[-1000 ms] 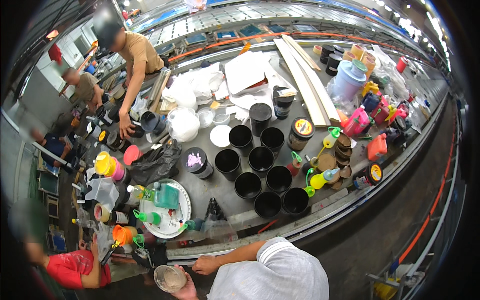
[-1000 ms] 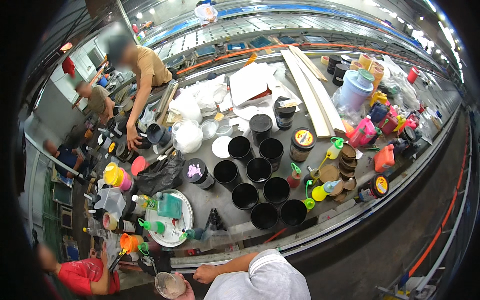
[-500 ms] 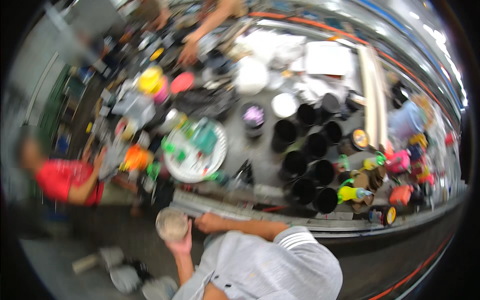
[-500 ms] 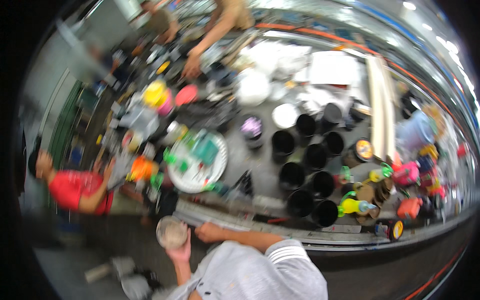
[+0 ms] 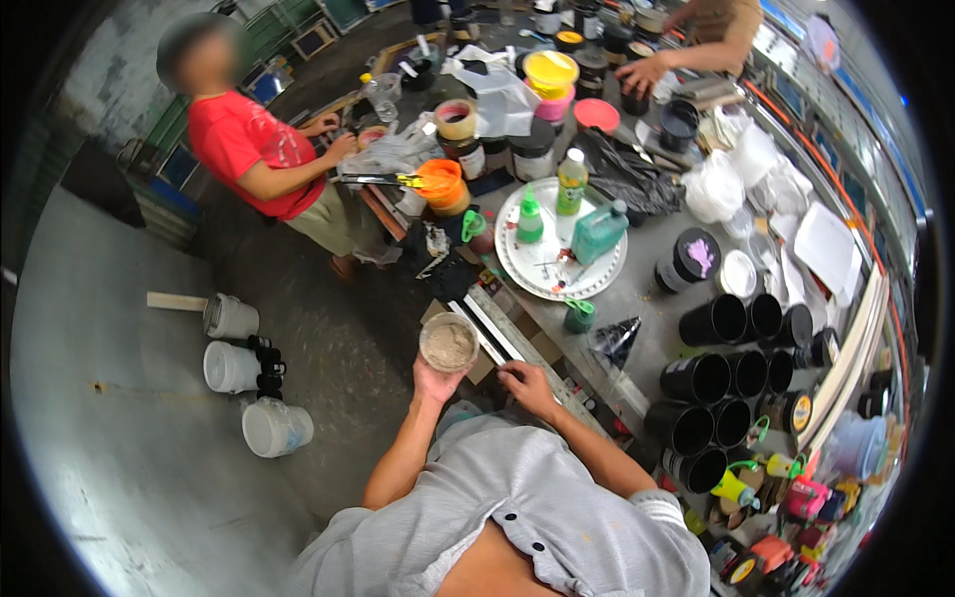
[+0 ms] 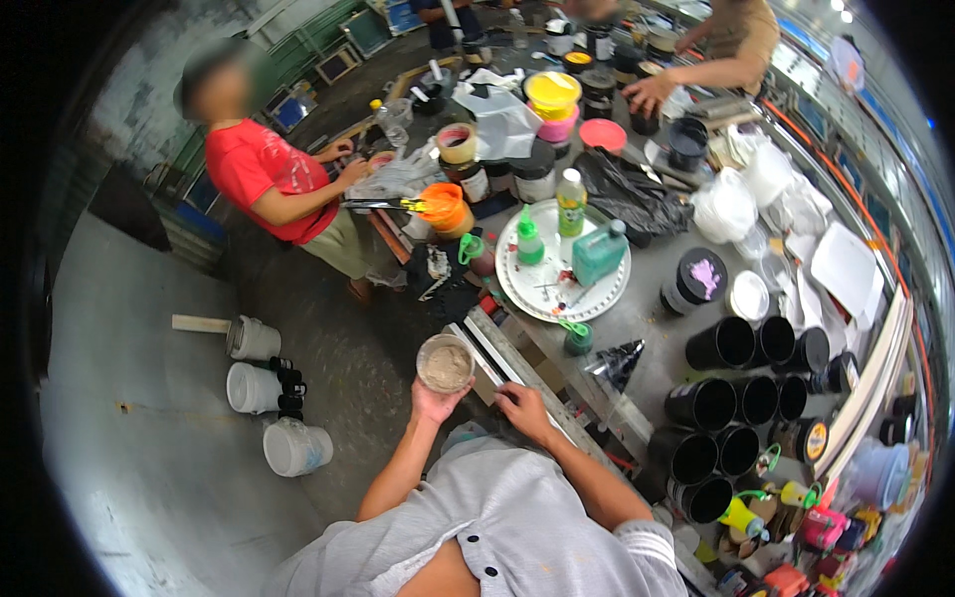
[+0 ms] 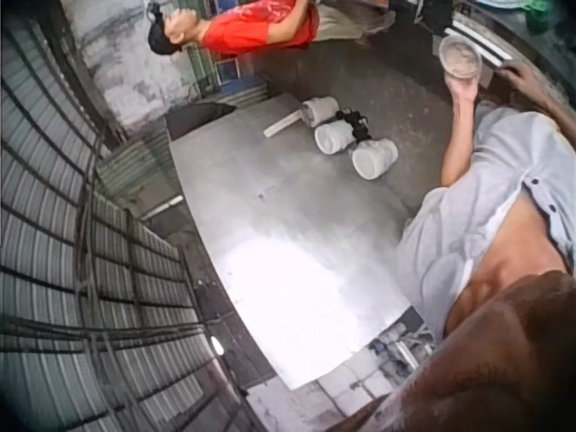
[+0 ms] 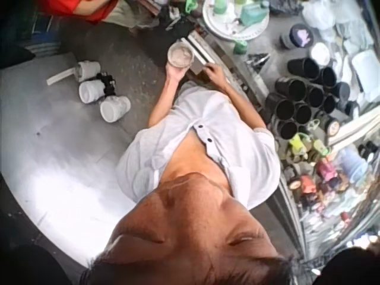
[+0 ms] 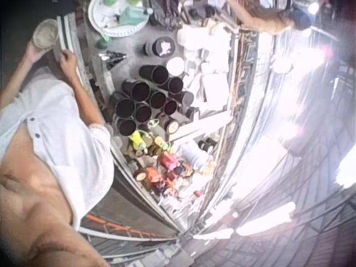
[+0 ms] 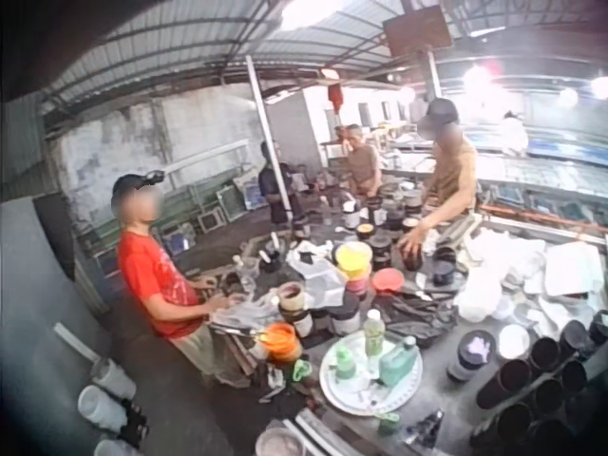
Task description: The person mixes a beige paste in a small container using a plastic stick, scrapes residue into a waste bag, then adds a dark liquid from a can and stirs. The person also wipes their hand with a cloth and continues mixing.
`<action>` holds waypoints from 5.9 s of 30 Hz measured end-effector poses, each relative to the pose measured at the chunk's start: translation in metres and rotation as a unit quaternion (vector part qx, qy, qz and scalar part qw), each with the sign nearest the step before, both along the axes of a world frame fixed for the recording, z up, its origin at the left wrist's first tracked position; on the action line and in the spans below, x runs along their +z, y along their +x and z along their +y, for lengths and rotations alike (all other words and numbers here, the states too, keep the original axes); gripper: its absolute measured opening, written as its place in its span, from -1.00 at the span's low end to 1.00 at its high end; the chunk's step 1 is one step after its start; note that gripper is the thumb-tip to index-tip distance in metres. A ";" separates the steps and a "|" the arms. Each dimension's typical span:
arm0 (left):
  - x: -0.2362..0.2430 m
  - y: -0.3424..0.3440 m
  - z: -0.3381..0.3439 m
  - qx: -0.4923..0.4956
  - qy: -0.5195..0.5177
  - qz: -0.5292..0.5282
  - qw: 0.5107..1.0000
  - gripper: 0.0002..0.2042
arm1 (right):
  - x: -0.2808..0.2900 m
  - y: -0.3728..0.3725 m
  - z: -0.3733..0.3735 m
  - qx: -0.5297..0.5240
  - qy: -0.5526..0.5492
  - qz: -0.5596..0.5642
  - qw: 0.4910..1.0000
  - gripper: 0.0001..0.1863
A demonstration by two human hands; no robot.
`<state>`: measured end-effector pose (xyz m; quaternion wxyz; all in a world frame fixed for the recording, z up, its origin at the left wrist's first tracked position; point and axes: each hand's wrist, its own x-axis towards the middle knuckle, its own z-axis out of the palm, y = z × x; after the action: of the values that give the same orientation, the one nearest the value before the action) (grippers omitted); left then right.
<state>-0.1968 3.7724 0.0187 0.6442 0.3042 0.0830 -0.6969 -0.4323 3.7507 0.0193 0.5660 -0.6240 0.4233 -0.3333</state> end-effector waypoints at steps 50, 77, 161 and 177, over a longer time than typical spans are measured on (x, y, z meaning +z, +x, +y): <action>-0.045 0.015 -0.013 -0.129 0.172 -0.085 0.973 -0.15 | 0.233 -0.211 -0.371 -0.560 -0.169 -0.086 0.806 -0.03; -0.087 0.111 0.113 -0.349 0.258 -0.504 0.747 -0.68 | 0.260 -0.183 -0.114 -0.450 -0.227 0.041 0.863 0.09; -0.171 0.108 0.238 -0.325 0.344 -0.434 0.767 -0.81 | 0.232 -0.325 -0.328 -0.515 -0.018 -0.010 0.857 -0.51; -0.133 0.068 0.205 -0.349 0.259 -0.639 0.635 -0.47 | 0.192 -0.485 -0.508 0.045 0.117 -0.254 0.959 -0.68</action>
<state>-0.1288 3.9774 -0.1147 0.1399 0.8338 -0.2849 -0.4517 -0.9176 3.2423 0.2111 0.7383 -0.4670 0.2731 -0.4028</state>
